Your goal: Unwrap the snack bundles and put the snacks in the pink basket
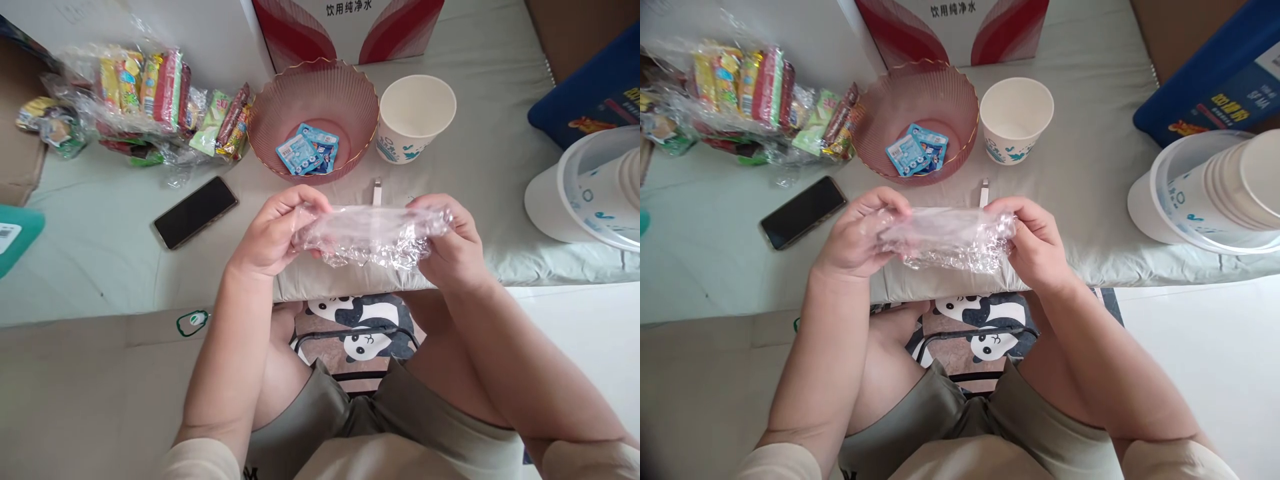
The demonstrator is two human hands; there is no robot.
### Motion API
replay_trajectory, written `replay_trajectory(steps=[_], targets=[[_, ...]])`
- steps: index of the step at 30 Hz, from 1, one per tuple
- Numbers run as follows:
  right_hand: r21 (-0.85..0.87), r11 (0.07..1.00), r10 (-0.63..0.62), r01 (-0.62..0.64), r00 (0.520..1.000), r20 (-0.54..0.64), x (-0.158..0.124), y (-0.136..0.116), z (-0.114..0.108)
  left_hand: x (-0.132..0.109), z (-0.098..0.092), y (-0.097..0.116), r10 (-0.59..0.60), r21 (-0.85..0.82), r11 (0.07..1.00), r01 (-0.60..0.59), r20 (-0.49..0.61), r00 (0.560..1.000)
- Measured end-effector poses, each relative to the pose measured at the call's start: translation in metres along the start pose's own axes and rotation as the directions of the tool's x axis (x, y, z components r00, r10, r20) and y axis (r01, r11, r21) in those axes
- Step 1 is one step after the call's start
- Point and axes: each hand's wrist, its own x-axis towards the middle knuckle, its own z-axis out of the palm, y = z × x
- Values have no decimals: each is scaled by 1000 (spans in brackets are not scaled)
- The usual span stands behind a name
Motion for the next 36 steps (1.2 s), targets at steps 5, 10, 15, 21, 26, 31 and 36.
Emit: replay_trajectory(steps=[5,10,15,21,26,31,36], targets=[[-47,998,-30,32,999,41,2,0,-6,4,-4,0,2,-32,999,-4,-45,999],[-4,998,-55,56,995,80,2,9,-8,6,2,-9,97,50,994,-94,-70,993],[-72,995,85,-75,984,159,-1,9,0,9,4,-20,242,240,950,-202,-153,958],[-126,987,124,-103,978,168,2,9,-3,8,-4,-18,302,319,920,-230,-200,932],[-3,996,92,-92,994,53,5,12,-8,2,-5,-12,158,209,967,-148,-34,987],[-20,920,348,-392,790,504,-4,11,3,4,3,-14,141,266,950,-161,95,985],[-233,877,477,-420,709,520,-11,18,11,6,1,-16,286,447,853,-269,30,958]])
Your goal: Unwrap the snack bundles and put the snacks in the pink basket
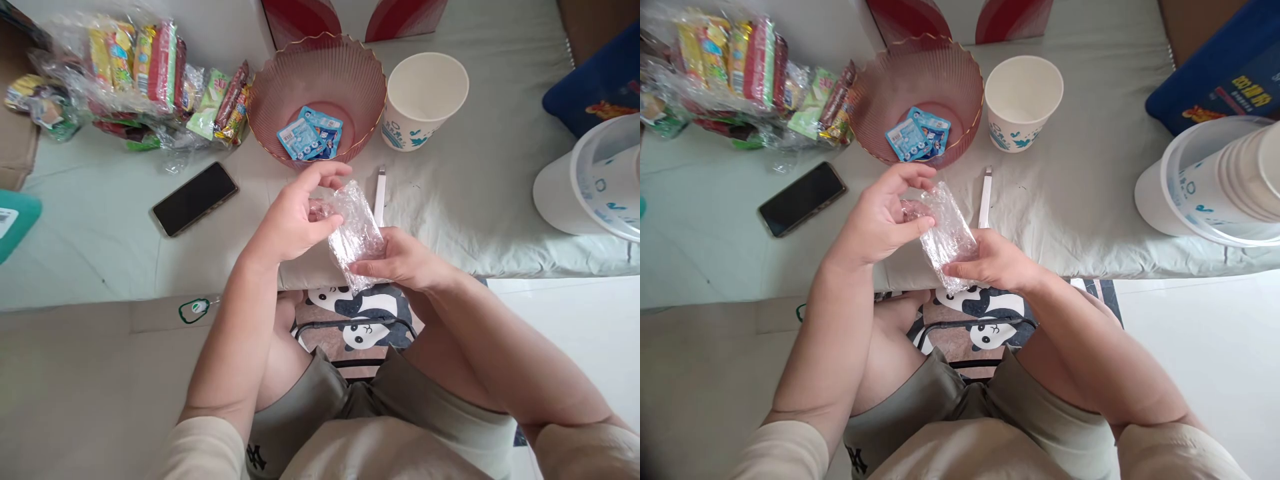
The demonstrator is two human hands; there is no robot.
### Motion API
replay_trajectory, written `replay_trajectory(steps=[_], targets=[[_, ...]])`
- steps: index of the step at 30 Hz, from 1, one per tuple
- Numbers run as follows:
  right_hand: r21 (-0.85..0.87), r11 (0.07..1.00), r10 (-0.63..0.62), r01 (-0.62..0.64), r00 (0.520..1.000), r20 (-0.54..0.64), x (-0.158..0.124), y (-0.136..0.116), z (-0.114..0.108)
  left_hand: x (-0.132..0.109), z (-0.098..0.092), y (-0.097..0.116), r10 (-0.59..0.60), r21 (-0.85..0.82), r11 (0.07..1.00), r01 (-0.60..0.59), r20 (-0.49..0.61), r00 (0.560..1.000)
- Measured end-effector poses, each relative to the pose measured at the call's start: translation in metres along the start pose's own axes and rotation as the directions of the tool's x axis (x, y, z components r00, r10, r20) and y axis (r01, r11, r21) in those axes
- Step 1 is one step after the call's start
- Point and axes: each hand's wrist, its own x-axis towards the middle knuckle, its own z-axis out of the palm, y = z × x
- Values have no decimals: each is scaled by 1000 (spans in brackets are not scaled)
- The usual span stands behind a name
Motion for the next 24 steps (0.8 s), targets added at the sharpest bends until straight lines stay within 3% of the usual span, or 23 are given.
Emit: replay_trajectory(steps=[5,13,24], targets=[[38,999,-13,15,999,-48,2,1,0,1,-4,2,40,43,999,-32,-200,979],[107,991,-69,79,993,-96,6,-1,4,3,-2,6,96,66,995,-79,-311,945],[99,990,-94,103,992,-87,6,2,3,4,-1,3,89,93,994,-64,-300,950]])
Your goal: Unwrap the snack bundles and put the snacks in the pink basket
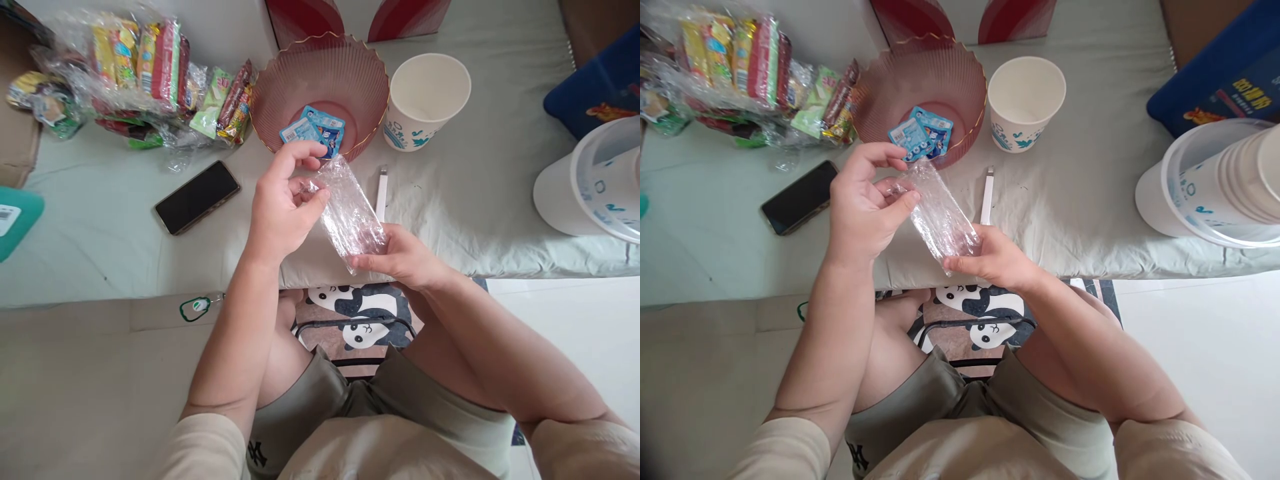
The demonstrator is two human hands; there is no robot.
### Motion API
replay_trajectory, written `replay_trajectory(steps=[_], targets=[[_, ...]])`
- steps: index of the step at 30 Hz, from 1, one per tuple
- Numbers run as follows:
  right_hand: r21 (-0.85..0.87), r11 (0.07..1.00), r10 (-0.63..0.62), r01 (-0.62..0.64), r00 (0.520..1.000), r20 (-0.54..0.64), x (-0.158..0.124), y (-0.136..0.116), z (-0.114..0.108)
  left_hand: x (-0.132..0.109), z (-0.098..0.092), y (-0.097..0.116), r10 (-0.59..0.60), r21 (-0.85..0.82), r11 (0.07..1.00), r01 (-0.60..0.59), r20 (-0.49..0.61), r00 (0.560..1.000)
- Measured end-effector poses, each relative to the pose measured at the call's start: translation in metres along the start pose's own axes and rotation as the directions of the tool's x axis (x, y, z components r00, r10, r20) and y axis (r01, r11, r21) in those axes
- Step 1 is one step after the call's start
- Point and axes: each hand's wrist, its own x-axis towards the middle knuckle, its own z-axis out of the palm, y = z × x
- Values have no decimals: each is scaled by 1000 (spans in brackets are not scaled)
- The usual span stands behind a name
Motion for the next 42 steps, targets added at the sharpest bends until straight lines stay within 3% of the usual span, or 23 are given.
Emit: replay_trajectory(steps=[5,9,12,14,17,23,28,31,34,37,39,42], targets=[[26,999,20,-19,999,-38,-1,-1,1,-1,3,-5,105,104,989,-107,24,994],[14,1000,28,-27,997,-70,-2,0,-1,-11,7,9,336,312,902,-299,-70,939],[17,1000,19,-18,998,-64,-4,0,-2,-18,12,26,423,373,814,-444,142,895],[22,1000,-17,18,998,-64,-6,-1,-2,-20,15,32,363,356,812,-463,315,877],[23,992,-121,122,991,-57,-7,0,-1,-19,17,32,190,346,867,-358,434,880],[-28,956,-291,291,957,-7,-6,3,-2,-17,16,31,-62,329,937,-118,488,871],[-113,947,-304,302,953,3,-6,2,-6,-14,18,20,-136,218,975,34,469,872],[-136,945,-317,298,936,-152,-5,3,-10,-9,17,8,-140,69,990,123,387,911],[-165,918,-395,360,858,-329,-3,4,-14,-6,16,2,-179,-65,973,220,381,907],[-209,910,-411,359,853,-322,-1,5,-13,-7,19,3,-210,-87,956,282,470,857],[-216,918,-391,333,858,-334,1,4,-10,-8,22,3,-242,-111,940,323,450,860],[-170,929,-371,330,826,-425,4,2,-7,-9,27,2,-337,-172,889,423,378,862]])
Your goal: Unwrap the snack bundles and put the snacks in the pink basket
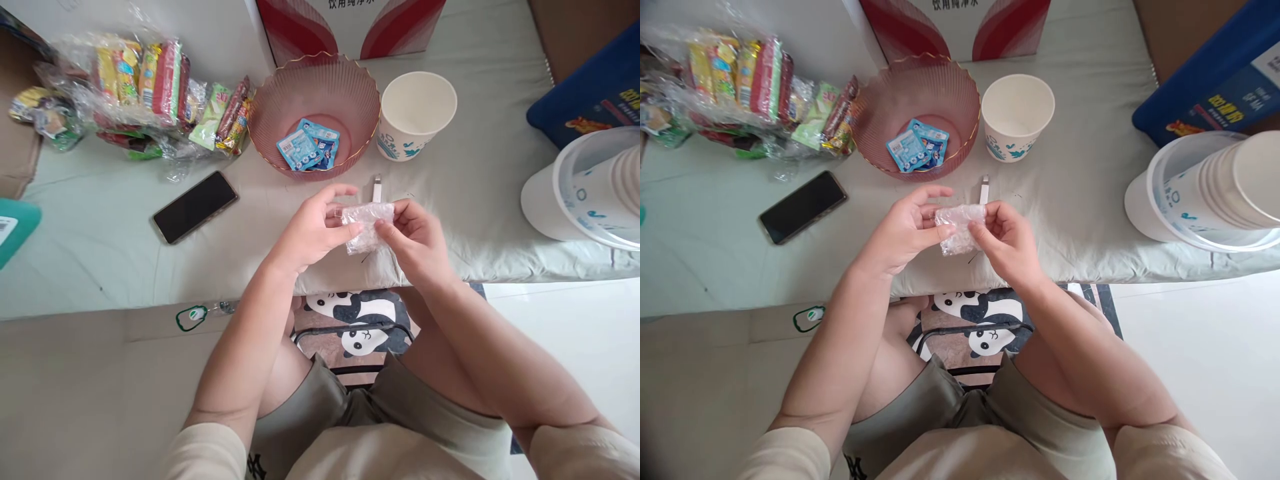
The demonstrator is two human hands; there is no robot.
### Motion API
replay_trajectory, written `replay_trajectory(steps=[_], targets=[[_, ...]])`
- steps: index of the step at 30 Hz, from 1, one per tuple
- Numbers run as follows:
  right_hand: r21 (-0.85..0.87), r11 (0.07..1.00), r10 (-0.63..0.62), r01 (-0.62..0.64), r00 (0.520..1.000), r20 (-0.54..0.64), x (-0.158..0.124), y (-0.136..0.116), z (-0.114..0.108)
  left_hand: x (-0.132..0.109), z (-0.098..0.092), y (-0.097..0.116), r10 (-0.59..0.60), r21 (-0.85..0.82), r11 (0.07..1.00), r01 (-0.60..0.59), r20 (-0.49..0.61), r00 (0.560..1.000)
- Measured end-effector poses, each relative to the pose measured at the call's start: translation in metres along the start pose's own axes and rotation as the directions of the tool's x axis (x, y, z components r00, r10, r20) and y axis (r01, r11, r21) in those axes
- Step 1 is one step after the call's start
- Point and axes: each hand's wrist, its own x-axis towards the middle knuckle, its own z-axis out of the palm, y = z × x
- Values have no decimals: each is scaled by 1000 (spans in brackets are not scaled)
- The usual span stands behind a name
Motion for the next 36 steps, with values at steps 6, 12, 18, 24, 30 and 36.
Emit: replay_trajectory(steps=[6,12,18,24,30,36], targets=[[57,998,15,-17,999,29,2,-5,1,1,3,1,-56,9,998,56,18,998],[-98,992,-73,75,997,22,3,-9,-4,1,-2,7,-10,-18,1000,12,61,998],[-366,903,-353,226,875,-331,57,-57,-35,2,-18,11,7,-109,994,-10,-25,1000],[-831,541,-333,132,941,-68,163,-95,-64,1,-29,13,6,-132,991,-13,-50,999],[-915,385,-114,122,990,84,228,-68,-67,3,-33,20,7,-158,987,-20,-81,997],[-868,381,-131,318,948,290,230,-53,-69,5,-33,20,7,-147,989,-17,-64,998]])
